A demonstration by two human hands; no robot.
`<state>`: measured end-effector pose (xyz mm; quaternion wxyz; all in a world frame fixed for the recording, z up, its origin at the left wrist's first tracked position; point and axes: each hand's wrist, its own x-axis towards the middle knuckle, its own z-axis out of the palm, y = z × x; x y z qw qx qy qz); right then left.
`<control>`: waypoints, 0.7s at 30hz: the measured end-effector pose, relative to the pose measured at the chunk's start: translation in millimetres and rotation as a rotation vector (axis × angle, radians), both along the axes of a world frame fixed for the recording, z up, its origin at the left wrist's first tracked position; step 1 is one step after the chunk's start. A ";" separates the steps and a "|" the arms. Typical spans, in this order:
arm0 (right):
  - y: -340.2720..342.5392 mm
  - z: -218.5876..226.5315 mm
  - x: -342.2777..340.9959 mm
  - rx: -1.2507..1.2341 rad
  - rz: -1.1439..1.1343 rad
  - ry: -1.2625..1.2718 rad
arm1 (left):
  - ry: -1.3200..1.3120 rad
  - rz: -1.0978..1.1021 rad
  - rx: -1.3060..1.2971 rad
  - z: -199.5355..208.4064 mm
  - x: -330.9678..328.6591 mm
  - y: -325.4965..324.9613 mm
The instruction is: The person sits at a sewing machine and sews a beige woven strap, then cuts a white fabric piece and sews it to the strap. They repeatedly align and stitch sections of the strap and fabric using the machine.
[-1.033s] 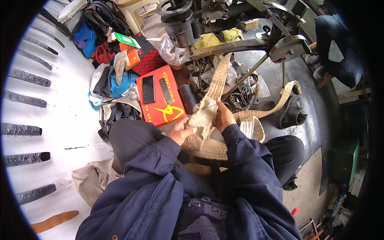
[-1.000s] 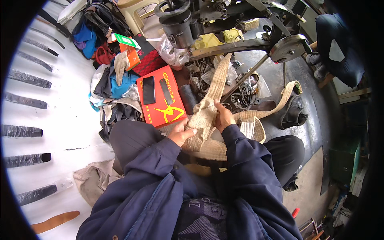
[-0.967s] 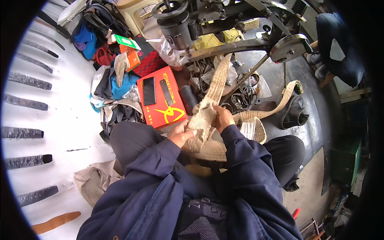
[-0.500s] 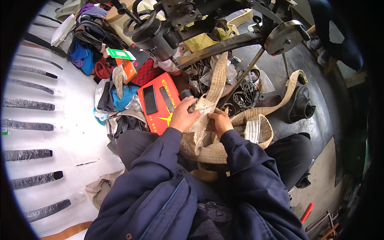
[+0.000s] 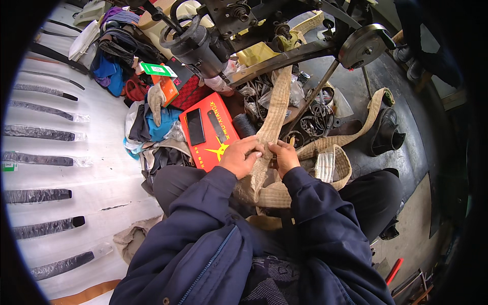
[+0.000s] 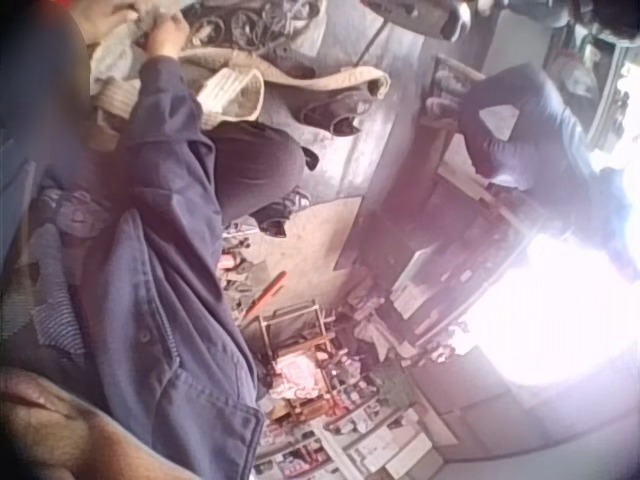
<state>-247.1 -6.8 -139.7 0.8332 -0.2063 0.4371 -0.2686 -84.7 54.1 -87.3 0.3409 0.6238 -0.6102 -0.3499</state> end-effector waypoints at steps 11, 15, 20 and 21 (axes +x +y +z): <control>2.9 0.8 3.7 -0.073 0.009 -0.075 | 0.870 0.363 0.619 -24.3 20.6 -18.0; 3.5 5.3 1.8 -0.074 0.090 0.006 | 0.662 0.277 0.478 -35.0 22.0 -13.4; 7.7 5.7 10.0 -0.141 0.098 -0.053 | 0.595 0.303 0.405 -24.3 23.9 -8.1; 8.2 6.5 11.9 -0.112 0.069 -0.072 | 0.569 0.295 0.425 -20.0 25.4 -5.5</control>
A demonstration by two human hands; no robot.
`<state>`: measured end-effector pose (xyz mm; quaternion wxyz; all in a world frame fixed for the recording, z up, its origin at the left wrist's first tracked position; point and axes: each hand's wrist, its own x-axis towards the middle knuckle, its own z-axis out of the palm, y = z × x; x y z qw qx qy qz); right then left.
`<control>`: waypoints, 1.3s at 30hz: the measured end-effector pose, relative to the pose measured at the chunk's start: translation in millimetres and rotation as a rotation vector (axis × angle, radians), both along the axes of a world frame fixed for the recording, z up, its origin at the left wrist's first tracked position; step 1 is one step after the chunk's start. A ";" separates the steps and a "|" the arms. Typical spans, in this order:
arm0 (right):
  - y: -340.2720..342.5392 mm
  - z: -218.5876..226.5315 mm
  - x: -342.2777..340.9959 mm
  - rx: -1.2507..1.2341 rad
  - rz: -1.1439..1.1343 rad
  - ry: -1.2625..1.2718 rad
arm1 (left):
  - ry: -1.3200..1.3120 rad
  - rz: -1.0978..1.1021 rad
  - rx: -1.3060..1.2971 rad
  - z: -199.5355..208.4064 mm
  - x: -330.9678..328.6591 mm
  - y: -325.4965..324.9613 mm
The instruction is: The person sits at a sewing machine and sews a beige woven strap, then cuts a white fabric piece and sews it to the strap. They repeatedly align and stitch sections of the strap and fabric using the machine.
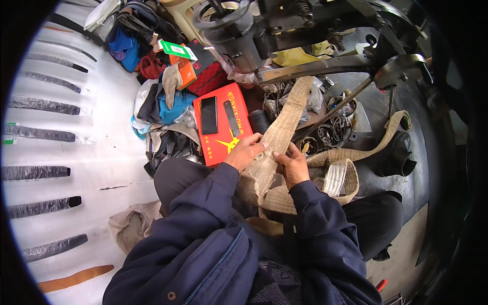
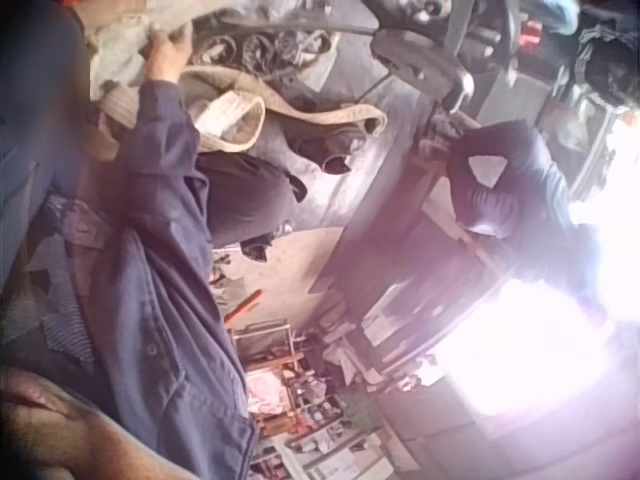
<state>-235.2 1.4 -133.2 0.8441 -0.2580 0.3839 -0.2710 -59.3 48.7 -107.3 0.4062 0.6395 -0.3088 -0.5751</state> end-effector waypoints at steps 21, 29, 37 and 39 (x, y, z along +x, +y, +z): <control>2.8 4.9 15.1 0.051 -0.043 -0.041 | -0.094 0.190 -0.128 19.0 0.3 29.6; 3.2 2.1 14.8 0.044 -0.025 -0.001 | -0.214 0.216 0.140 15.7 5.8 27.4; 8.2 3.2 20.8 0.052 -0.015 -0.016 | -0.045 0.363 0.063 -3.3 4.6 36.5; 6.9 4.8 19.5 0.047 -0.011 -0.015 | 0.154 0.439 0.109 0.2 3.1 33.3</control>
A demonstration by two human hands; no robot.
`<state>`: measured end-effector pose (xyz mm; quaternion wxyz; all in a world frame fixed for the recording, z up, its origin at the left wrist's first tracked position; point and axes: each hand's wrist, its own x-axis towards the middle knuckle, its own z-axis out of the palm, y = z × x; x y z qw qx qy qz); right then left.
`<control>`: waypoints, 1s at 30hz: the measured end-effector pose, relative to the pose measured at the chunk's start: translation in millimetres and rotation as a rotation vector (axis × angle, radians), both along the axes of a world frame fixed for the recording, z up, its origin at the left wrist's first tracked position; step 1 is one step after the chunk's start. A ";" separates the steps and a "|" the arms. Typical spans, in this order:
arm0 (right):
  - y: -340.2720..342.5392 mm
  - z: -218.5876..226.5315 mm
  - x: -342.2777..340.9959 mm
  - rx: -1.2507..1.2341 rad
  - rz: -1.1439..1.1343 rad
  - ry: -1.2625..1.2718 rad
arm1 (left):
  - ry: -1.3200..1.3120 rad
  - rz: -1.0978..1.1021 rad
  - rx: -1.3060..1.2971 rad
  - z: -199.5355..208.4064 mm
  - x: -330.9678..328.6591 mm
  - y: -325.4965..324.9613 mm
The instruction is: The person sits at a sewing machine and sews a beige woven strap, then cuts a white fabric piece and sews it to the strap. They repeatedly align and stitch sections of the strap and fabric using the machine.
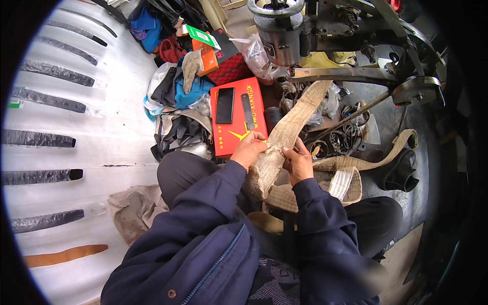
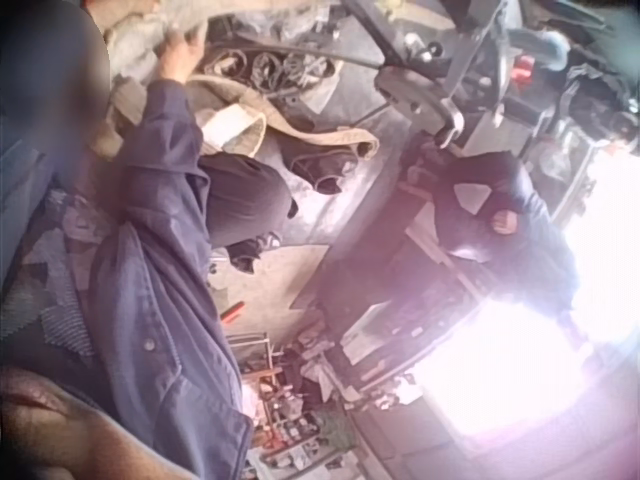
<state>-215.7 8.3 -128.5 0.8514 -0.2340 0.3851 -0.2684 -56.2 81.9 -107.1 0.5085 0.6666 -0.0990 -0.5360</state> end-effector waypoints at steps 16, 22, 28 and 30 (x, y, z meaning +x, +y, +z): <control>-26.3 -3.6 -12.1 0.226 0.137 -0.110 | 0.405 -0.088 -0.093 -18.9 16.4 -20.3; -24.5 1.4 -3.8 0.142 0.171 0.115 | 0.237 -0.179 -0.091 -15.4 11.3 -22.2; -18.6 -1.9 -1.2 0.003 0.113 0.065 | 0.104 -0.204 -0.063 -16.8 8.8 -21.5; -18.7 -3.9 -1.2 0.006 0.071 0.067 | 0.173 -0.205 -0.044 -17.1 12.4 -17.0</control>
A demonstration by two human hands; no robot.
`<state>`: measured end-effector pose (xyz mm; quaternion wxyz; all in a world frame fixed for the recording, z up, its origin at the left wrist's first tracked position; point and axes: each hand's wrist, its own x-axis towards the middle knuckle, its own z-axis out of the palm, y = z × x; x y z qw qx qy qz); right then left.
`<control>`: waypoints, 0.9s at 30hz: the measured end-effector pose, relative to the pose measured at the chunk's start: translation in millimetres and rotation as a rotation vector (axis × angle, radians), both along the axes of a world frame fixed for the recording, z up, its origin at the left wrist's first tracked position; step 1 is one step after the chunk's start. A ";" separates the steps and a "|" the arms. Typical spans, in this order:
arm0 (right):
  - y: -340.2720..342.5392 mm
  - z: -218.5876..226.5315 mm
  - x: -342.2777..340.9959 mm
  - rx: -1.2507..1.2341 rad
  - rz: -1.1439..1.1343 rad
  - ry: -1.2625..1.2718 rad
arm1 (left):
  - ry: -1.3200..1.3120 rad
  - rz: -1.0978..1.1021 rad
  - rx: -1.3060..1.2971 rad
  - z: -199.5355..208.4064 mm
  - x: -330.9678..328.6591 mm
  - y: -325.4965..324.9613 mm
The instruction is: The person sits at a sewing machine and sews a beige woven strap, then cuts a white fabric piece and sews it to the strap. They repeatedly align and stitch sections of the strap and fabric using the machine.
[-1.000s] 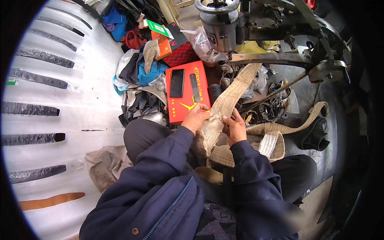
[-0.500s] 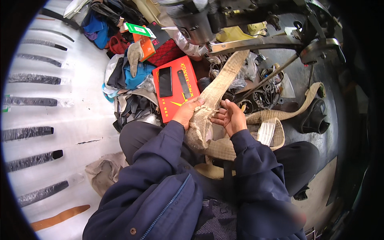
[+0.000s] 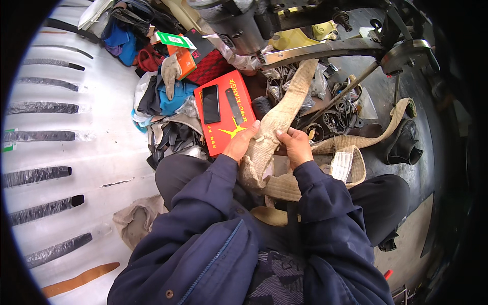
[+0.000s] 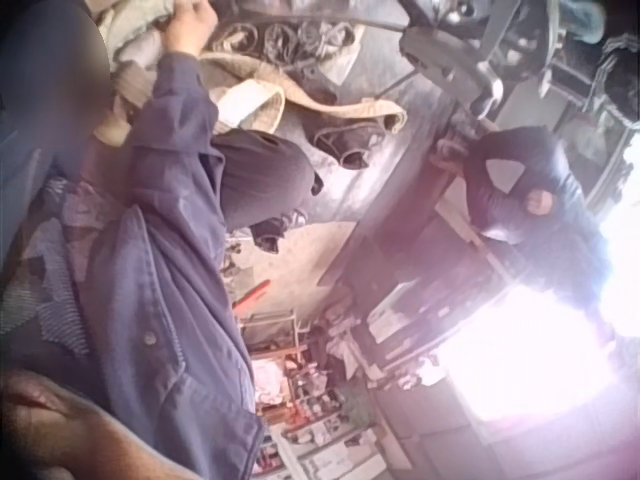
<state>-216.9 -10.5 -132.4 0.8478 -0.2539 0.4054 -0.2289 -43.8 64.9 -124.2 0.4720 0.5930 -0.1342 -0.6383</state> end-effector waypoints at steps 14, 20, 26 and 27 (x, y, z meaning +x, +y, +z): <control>-7.7 0.7 -7.8 0.019 0.018 -0.008 | 0.222 0.020 -0.303 44.7 -25.3 67.0; -7.8 2.7 -8.4 -0.027 -0.035 -0.056 | -0.009 0.056 -0.073 8.7 -22.2 48.7; -13.2 -26.8 -8.0 -0.055 -0.034 0.001 | -0.180 0.044 -0.003 -31.6 -25.7 37.4; -13.3 -32.4 -6.4 -0.081 -0.022 0.029 | -0.203 0.052 0.024 -34.6 -27.2 36.9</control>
